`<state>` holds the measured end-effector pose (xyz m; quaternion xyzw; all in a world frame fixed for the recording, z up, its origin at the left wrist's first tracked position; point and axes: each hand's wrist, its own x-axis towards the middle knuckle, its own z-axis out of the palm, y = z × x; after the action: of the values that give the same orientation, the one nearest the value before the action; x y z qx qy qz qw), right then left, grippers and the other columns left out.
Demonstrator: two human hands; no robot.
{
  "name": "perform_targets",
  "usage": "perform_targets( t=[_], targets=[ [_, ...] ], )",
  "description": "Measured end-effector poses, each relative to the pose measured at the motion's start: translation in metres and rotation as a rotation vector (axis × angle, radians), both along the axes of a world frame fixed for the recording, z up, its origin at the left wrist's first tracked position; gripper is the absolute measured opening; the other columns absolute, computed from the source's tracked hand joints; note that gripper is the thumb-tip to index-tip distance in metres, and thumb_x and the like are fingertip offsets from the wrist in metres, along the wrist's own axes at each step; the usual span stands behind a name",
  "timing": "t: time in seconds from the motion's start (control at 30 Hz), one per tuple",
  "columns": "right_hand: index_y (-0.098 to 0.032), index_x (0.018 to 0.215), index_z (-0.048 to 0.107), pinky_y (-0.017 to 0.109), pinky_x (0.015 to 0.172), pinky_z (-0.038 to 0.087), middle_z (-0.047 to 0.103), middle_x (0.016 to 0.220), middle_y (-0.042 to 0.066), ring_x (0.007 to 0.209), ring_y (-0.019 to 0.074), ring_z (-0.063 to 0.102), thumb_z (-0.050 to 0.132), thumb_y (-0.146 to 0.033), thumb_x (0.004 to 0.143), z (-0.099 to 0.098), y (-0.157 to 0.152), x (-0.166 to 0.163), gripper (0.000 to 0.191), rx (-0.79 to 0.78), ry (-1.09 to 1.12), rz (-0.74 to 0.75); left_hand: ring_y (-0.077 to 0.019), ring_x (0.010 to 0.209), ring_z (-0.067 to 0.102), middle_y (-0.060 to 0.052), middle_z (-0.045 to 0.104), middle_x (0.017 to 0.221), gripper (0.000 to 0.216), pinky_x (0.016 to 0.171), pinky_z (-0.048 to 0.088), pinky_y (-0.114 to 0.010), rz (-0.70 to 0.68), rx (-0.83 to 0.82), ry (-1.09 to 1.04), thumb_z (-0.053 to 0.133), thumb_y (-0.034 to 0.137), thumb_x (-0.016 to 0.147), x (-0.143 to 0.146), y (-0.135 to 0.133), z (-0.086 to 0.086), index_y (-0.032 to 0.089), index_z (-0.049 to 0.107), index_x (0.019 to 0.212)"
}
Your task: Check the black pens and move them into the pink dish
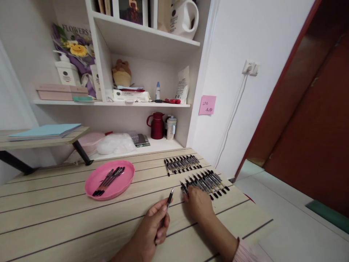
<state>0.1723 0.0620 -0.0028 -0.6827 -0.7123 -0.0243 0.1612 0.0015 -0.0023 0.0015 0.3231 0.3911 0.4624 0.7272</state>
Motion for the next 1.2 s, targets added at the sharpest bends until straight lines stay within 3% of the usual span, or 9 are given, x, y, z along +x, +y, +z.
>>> perform_targets(
  t=[0.1,0.2,0.27,0.37,0.47,0.63,0.83,0.97,1.2],
  targets=[
    [-0.015,0.072,0.058,0.025,0.057,0.035,0.064,0.072,0.009,0.067,0.0176,0.059,0.042,-0.031,0.084,0.008,-0.005,-0.006,0.026,-0.009,0.297,0.066,-0.0001,0.031,0.019,0.008,0.047,0.054,0.038,0.033,0.007,-0.017,0.002,0.011,0.0,0.056,0.033,0.076,0.001,0.0,-0.001,0.019,0.048,0.111],
    [-0.016,0.066,0.054,0.022,0.05,0.034,0.06,0.063,0.003,0.055,0.0128,0.053,0.04,-0.044,0.084,0.014,-0.012,-0.019,0.036,-0.187,0.899,0.213,0.0,0.031,0.02,0.007,0.048,0.055,0.038,0.033,0.008,-0.017,0.004,0.028,0.01,0.057,0.036,0.075,0.002,-0.001,-0.001,0.019,0.049,0.109],
    [-0.017,0.066,0.053,0.021,0.046,0.031,0.059,0.06,0.001,0.05,0.0106,0.049,0.047,-0.051,0.078,0.016,-0.016,-0.03,0.037,-0.3,1.245,0.244,0.0,0.031,0.02,0.007,0.049,0.055,0.037,0.033,0.009,-0.017,0.008,0.049,0.022,0.057,0.037,0.075,0.003,-0.001,-0.002,0.018,0.051,0.106],
    [-0.016,0.061,0.051,0.02,0.045,0.029,0.054,0.051,-0.003,0.046,0.0079,0.043,0.063,-0.05,0.066,0.015,-0.019,-0.042,0.036,-0.278,1.487,0.225,-0.0006,0.031,0.023,0.006,0.05,0.056,0.036,0.033,0.012,-0.017,0.014,0.091,0.05,0.056,0.037,0.076,0.003,0.001,-0.005,0.018,0.051,0.105],
    [-0.016,0.057,0.052,0.02,0.048,0.031,0.052,0.048,-0.004,0.046,0.0073,0.042,0.068,-0.045,0.062,0.013,-0.02,-0.047,0.034,-0.202,1.61,0.227,-0.0014,0.033,0.027,0.005,0.05,0.056,0.034,0.033,0.016,-0.017,0.006,0.112,0.069,0.056,0.035,0.076,0.004,0.002,-0.007,0.017,0.051,0.104],
    [-0.015,0.068,0.06,0.023,0.056,0.04,0.059,0.063,0.0,0.052,0.0094,0.051,0.071,-0.045,0.06,0.015,-0.023,-0.047,0.033,-0.313,1.785,0.295,-0.0009,0.031,0.021,0.007,0.047,0.054,0.026,0.033,0.011,-0.017,-0.018,0.091,0.043,0.05,0.035,0.08,0.004,0.001,-0.003,0.019,0.049,0.1],
    [-0.014,0.065,0.06,0.023,0.056,0.041,0.059,0.061,0.0,0.051,0.0086,0.05,0.07,-0.047,0.062,0.014,-0.022,-0.044,0.034,-0.342,1.742,0.351,-0.0004,0.032,0.017,0.008,0.045,0.053,0.023,0.034,0.007,-0.017,-0.039,0.045,0.022,0.051,0.035,0.08,0.003,0.0,0.001,0.019,0.048,0.097],
    [-0.015,0.081,0.063,0.025,0.061,0.044,0.064,0.077,0.005,0.063,0.012,0.055,0.067,-0.049,0.064,0.013,-0.021,-0.044,0.039,-0.359,1.814,0.357,0.0002,0.033,0.015,0.008,0.044,0.054,0.026,0.035,0.006,-0.017,-0.037,0.025,0.0,0.053,0.035,0.079,0.002,0.001,0.0,0.021,0.047,0.099],
    [-0.013,0.075,0.06,0.023,0.059,0.042,0.063,0.071,0.004,0.057,0.0102,0.054,0.071,-0.047,0.06,0.015,-0.021,-0.045,0.038,-0.401,1.835,0.375,0.0007,0.032,0.015,0.009,0.045,0.054,0.026,0.035,0.005,-0.016,-0.036,0.002,-0.003,0.057,0.038,0.076,0.002,0.002,-0.002,0.021,0.047,0.094]
  ],
)
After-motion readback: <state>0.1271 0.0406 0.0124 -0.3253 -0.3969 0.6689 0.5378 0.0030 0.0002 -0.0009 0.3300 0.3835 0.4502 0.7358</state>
